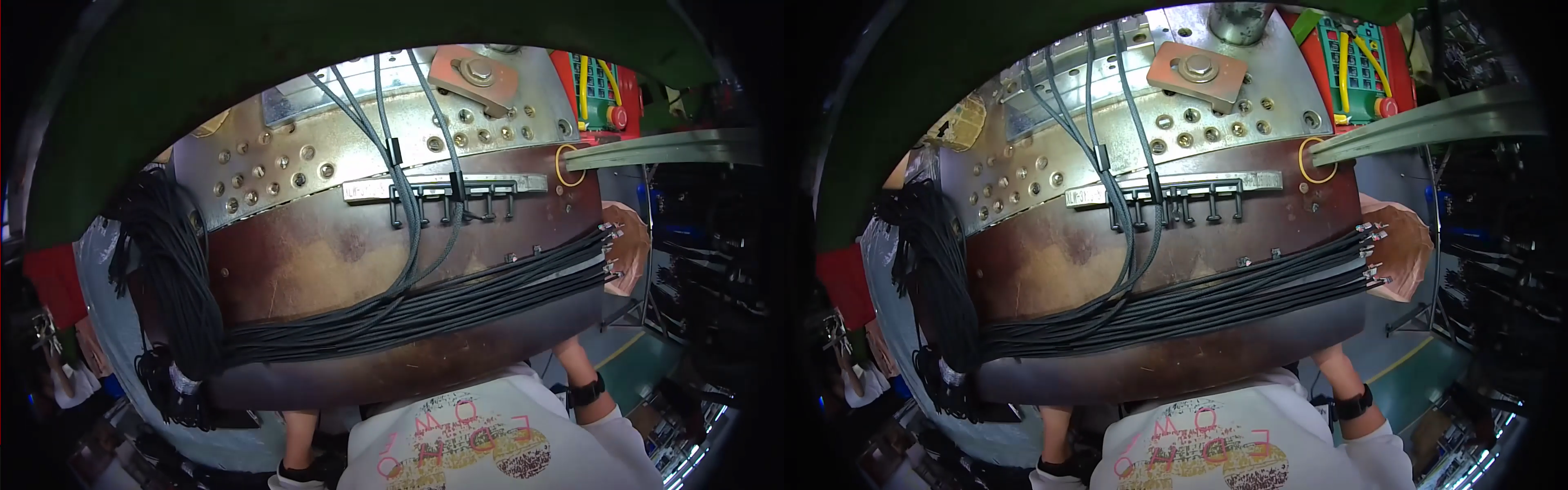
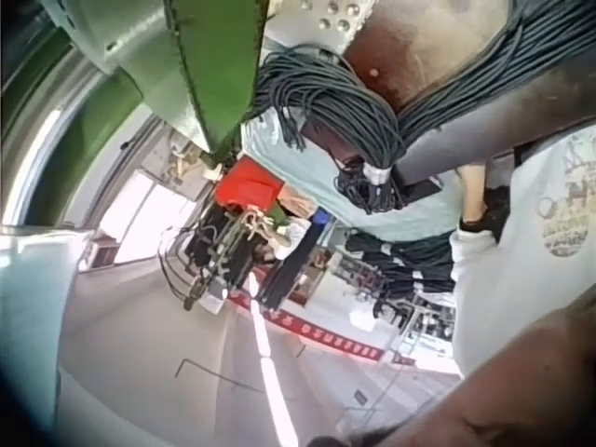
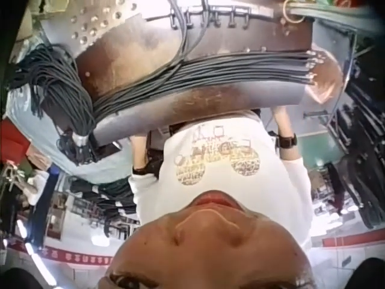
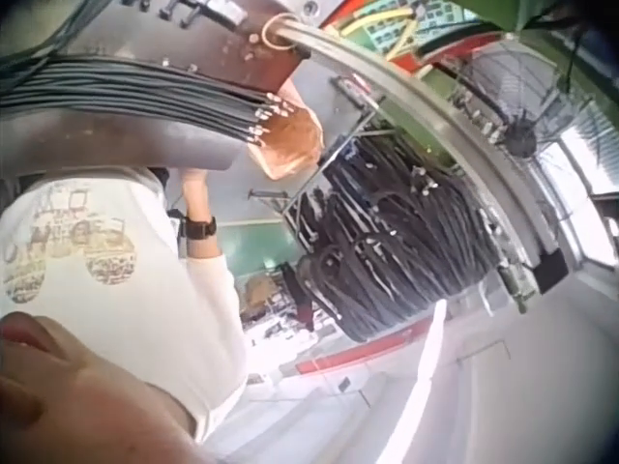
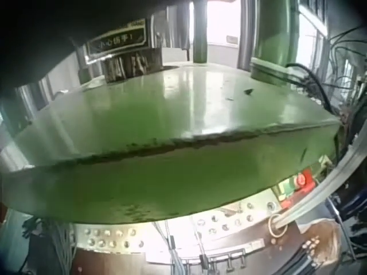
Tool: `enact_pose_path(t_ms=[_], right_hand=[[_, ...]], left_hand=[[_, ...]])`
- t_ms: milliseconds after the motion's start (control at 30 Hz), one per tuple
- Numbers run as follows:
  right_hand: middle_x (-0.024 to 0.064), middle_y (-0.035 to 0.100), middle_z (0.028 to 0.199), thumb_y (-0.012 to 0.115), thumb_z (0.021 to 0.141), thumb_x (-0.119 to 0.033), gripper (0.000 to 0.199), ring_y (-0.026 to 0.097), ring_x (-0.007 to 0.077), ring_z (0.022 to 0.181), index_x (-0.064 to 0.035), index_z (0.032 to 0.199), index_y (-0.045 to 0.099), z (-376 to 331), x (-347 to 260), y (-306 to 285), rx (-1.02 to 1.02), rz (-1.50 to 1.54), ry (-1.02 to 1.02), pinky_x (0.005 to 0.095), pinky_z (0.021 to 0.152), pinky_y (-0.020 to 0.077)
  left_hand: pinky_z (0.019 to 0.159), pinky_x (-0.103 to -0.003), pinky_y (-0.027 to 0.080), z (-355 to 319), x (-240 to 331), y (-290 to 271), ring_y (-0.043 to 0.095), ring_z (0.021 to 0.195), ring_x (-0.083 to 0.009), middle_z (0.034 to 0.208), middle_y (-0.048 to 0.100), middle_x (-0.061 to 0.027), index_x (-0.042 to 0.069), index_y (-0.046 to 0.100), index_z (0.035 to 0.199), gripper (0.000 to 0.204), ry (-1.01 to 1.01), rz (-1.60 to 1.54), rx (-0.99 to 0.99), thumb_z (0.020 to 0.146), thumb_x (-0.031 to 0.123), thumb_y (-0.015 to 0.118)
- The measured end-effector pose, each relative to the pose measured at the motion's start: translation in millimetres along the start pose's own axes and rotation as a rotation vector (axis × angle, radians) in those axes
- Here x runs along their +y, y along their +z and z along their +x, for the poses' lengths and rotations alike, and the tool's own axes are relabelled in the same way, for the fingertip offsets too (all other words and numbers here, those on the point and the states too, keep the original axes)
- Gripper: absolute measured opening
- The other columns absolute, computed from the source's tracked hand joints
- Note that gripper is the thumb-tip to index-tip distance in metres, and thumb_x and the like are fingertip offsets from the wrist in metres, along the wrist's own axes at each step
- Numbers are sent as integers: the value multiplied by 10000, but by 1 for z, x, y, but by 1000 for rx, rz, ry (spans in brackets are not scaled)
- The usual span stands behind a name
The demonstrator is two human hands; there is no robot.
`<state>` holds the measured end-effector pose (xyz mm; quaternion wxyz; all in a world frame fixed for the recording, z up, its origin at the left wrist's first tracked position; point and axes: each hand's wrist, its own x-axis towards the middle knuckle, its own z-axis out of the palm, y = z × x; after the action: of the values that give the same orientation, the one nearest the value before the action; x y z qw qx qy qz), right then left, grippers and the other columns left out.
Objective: The person picks up cables, inserts the ends into a metal fixture, and presses a lever to process them. They then remove the cables, place them into a holder, and repeat the process with another set.
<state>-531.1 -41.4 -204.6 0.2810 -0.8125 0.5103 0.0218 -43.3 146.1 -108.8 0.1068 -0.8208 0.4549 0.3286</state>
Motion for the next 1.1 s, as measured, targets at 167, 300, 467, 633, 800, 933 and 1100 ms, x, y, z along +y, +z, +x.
enact_pose_path(t_ms=[167, 300, 467, 633, 800, 933, 1100], right_hand=[[172, 581, 1227, 616, 893, -215, 374, 529, 349, 1154, -39, 1221, 587, 7, -2, 5, 194, -59, -90, 437, 986, 419], [181, 562, 1251, 593, 909, -176, 384, 512, 354, 1170, -17, 1256, 556, 18, -15, -8, 157, 75, -58, 450, 1003, 400], [170, 594, 1147, 658, 852, -142, 335, 555, 344, 1090, -22, 1158, 589, 26, -29, -6, 257, 73, -125, 450, 921, 449], [137, 647, 991, 694, 798, -129, 233, 619, 331, 964, -49, 1011, 644, 47, -58, -17, 434, 62, -40, 422, 827, 496], [134, 673, 1047, 686, 821, -250, 301, 638, 340, 985, -98, 1080, 663, 47, -102, -71, -19, -367, 257, 411, 823, 506], [124, 684, 1042, 649, 873, -331, 319, 647, 343, 965, -128, 1118, 668, 47, -141, -150, -521, -44, -101, 416, 836, 514], [128, 645, 1106, 644, 870, -424, 426, 639, 300, 971, -44, 1062, 658, 164, -217, -186, 301, -115, -754, 420, 836, 502]], left_hand=[[1031, -437, 416, 4, -7, 2, 568, 1189, -369, 1265, 610, -188, -8, 613, 1200, 419, -23, -20, 74, 908, 293, 620], [1027, -439, 416, 8, -1, -2, 565, 1186, -377, 1270, 603, -194, -12, 600, 1211, 435, -33, -33, 107, 902, 293, 625], [1022, -442, 415, 15, -4, 0, 561, 1183, -386, 1277, 595, -202, -16, 585, 1226, 456, -22, -38, 126, 895, 294, 631], [1016, -444, 415, 18, 5, -9, 558, 1180, -395, 1283, 586, -209, -20, 569, 1241, 478, -36, -36, 144, 888, 295, 637], [1011, -447, 414, 7, 25, -44, 554, 1176, -404, 1290, 577, -217, -24, 553, 1256, 501, 20, -102, 26, 881, 296, 643], [939, -437, 462, -6, 53, -101, 587, 1128, -373, 1280, 567, -243, 2, 509, 1338, 621, 572, -431, -439, 852, 346, 685], [1050, -440, 401, 17, 169, -128, 470, 1293, -364, 1398, 478, -221, -6, 442, 1392, 745, 1234, -413, 66, 817, 396, 692]])
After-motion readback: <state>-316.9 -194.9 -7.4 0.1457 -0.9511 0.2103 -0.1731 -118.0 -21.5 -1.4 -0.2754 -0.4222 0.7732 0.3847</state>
